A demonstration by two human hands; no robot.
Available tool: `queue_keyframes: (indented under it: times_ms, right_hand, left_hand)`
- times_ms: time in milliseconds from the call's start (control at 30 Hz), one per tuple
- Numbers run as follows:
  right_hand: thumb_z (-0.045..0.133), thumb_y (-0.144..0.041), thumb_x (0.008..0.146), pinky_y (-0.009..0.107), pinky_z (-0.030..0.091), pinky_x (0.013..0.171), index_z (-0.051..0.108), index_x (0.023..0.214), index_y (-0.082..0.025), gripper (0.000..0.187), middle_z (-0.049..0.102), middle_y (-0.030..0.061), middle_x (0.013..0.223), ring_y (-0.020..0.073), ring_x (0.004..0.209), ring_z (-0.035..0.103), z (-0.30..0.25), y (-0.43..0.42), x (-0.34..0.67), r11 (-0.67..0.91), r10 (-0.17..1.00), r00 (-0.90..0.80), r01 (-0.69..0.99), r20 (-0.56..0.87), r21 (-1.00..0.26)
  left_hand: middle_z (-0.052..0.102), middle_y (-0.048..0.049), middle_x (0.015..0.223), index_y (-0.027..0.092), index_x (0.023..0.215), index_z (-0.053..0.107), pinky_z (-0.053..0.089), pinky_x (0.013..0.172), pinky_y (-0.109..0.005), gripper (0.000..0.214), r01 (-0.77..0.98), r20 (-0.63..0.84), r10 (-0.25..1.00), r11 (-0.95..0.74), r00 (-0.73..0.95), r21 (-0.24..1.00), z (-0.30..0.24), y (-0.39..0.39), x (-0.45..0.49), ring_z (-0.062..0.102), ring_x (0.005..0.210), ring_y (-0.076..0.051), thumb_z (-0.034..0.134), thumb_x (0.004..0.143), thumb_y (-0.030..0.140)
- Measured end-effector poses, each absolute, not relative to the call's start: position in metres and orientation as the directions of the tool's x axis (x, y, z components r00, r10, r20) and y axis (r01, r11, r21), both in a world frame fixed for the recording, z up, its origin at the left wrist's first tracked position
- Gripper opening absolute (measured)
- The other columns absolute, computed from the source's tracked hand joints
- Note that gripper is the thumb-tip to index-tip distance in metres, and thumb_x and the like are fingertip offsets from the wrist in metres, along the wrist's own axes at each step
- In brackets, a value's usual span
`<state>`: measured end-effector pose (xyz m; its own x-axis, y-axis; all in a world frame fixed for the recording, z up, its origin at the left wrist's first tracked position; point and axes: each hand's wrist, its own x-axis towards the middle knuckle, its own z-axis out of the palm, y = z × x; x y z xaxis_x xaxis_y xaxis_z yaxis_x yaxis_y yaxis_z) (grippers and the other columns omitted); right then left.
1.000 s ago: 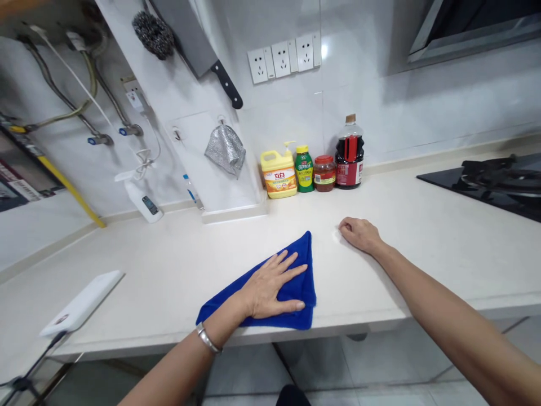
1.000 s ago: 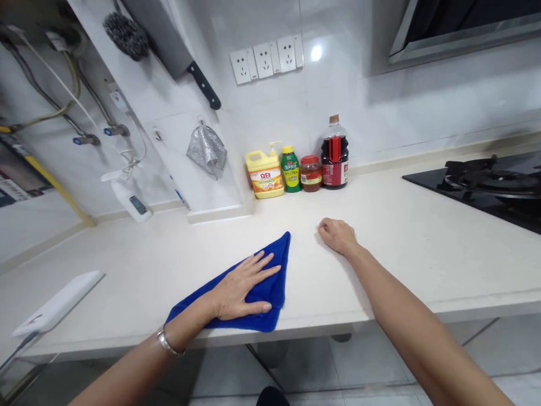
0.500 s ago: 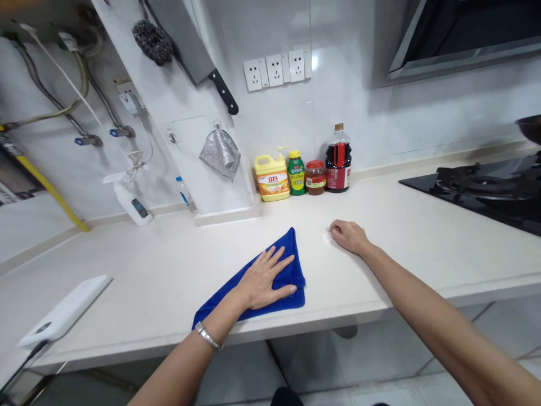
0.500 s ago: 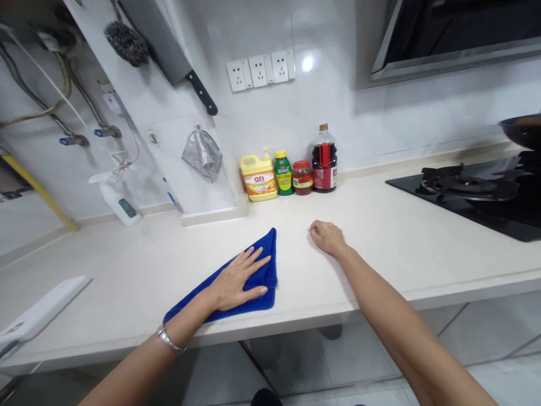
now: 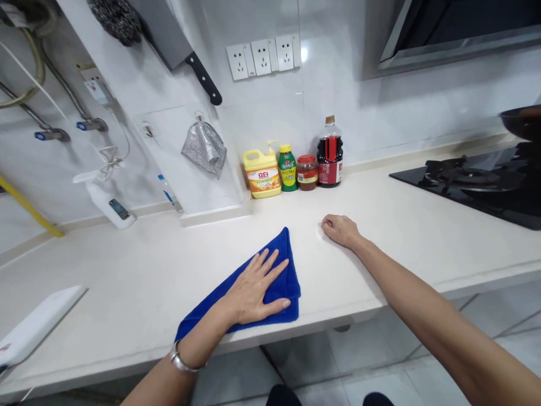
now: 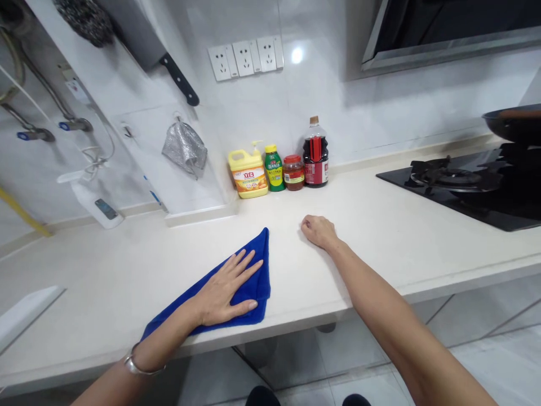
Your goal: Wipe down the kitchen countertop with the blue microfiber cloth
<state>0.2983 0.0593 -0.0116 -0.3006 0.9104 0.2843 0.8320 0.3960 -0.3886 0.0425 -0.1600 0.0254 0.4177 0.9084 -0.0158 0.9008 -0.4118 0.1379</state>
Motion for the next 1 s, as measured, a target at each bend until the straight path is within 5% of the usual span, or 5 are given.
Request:
queue_keyframes:
  times_ms: [233,433,700,800,1000]
  right_hand:
    - [0.045,-0.033,0.087,0.028,0.036,0.065,0.07,0.094,-0.025,0.027,0.073,0.0035,0.092,0.0208,0.085,0.063,-0.012,0.059,0.3,0.417,0.901,-0.319,0.821,0.294,-0.39]
    - [0.045,-0.034,0.087,0.027,0.036,0.065,0.07,0.095,-0.026,0.028,0.073,0.0032,0.092,0.0202,0.085,0.062,-0.015,0.061,0.3,0.426,0.898,-0.324,0.809,0.298,-0.404]
    - [0.046,-0.034,0.086,0.028,0.036,0.064,0.071,0.095,-0.025,0.028,0.073,0.0033,0.093,0.0208,0.086,0.062,-0.015,0.059,0.301,0.433,0.895,-0.324,0.798,0.307,-0.42]
    - [0.045,-0.034,0.086,0.028,0.036,0.064,0.071,0.094,-0.025,0.028,0.073,0.0036,0.092,0.0216,0.087,0.062,-0.016,0.06,0.301,0.434,0.894,-0.322,0.794,0.311,-0.426]
    - [0.046,-0.034,0.086,0.028,0.036,0.065,0.07,0.093,-0.026,0.027,0.073,0.003,0.093,0.0216,0.087,0.062,-0.018,0.062,0.301,0.435,0.895,-0.326,0.793,0.305,-0.427]
  left_hand:
    - [0.012,0.0027,0.163,0.032,0.155,0.014,0.005,0.125,-0.048,0.061,0.88,-0.054,0.929,-0.328,0.367,0.343,0.043,-0.168,0.03,0.004,0.15,-0.02,0.022,0.1,0.056]
    - [0.017,0.0017,0.161,0.032,0.154,0.02,-0.001,0.123,-0.053,0.056,0.937,0.004,0.952,-0.302,0.306,0.176,0.029,-0.19,0.006,0.007,0.15,-0.023,0.021,0.102,0.05]
    - [0.028,-0.0053,0.159,0.023,0.154,0.024,0.029,0.119,-0.046,0.066,0.49,0.17,0.983,-0.114,-0.072,0.864,0.063,-0.184,-0.041,0.03,0.145,-0.024,0.014,0.098,0.057]
    - [0.031,-0.0082,0.157,0.019,0.153,0.029,0.019,0.122,-0.05,0.069,0.601,0.219,0.952,-0.048,-0.215,0.798,0.055,-0.199,-0.055,0.028,0.146,-0.026,0.02,0.097,0.06]
    - [0.027,0.0043,0.159,0.033,0.148,0.038,0.003,0.124,-0.049,0.061,0.861,-0.021,1.0,0.011,-0.001,0.508,0.031,-0.225,-0.057,0.017,0.149,-0.022,0.019,0.097,0.06]
